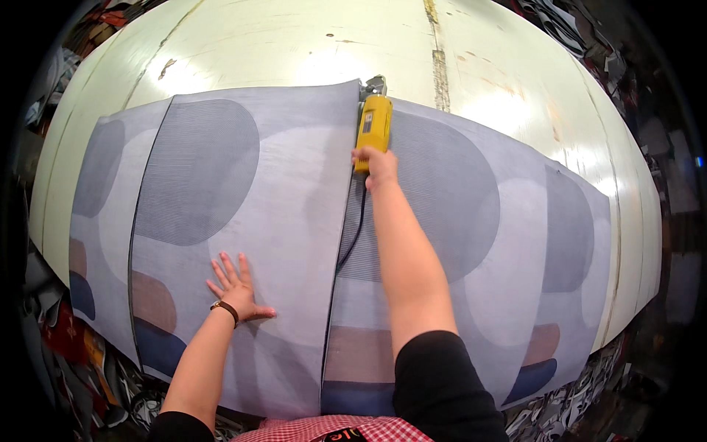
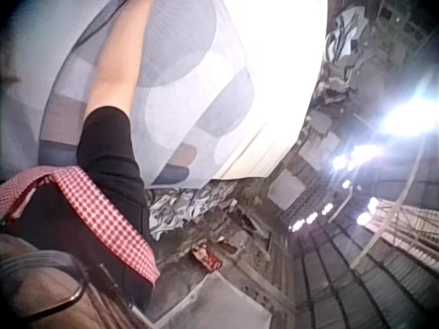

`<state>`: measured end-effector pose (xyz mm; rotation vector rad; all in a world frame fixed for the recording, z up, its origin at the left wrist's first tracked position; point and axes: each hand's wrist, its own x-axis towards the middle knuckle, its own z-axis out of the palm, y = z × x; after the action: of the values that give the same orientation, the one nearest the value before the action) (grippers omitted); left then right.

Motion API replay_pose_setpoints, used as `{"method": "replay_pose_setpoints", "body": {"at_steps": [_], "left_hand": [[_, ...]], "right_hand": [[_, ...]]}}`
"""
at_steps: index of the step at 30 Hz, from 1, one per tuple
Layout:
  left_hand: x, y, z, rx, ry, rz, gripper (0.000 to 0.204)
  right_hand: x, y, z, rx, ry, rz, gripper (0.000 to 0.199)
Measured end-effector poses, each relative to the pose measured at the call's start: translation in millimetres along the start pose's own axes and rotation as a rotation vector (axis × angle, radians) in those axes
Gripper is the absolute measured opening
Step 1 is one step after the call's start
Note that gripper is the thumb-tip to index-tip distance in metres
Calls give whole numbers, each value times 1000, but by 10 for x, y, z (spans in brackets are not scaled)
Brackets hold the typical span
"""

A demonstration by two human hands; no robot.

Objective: The person cuts patterned fabric sheets using an electric rotary cutter on a large table, then stacks the finished pieces and unrolls more material from a roll.

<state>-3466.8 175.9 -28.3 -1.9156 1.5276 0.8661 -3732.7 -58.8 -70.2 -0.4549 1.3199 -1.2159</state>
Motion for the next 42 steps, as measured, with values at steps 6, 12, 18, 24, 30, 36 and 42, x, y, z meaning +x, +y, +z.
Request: {"method": "replay_pose_setpoints", "body": {"at_steps": [6, 12, 18, 24, 30, 36, 42], "left_hand": [[-18, 26, 80, -7, 67, -19, 143], [-55, 26, 270, -3, 225, -63, 132], [-518, 346, 1049, 61, 717, 269, 86], [-1929, 677, 2499, 220, 553, 796, 70], [-2871, 625, 3225, 287, 376, 661, 67], [-3214, 1523, 4110, 25, 304, 939, 39], [-3384, 3191, 4649, -1384, -487, 211, 64]], "right_hand": [[-1413, 335, -1159, 164, -347, 39, 44], [-3349, 547, -2470, 149, -309, 151, 54], [-5231, 778, -3542, 118, -55, 199, 53], [-6644, 1122, -4164, 154, 136, 186, 48], [-7495, 1260, -4723, 123, 275, 167, 48], [-7785, 1273, -5519, 73, 378, 172, 46], [-7749, 1223, -6452, -352, 418, 65, 42]]}}
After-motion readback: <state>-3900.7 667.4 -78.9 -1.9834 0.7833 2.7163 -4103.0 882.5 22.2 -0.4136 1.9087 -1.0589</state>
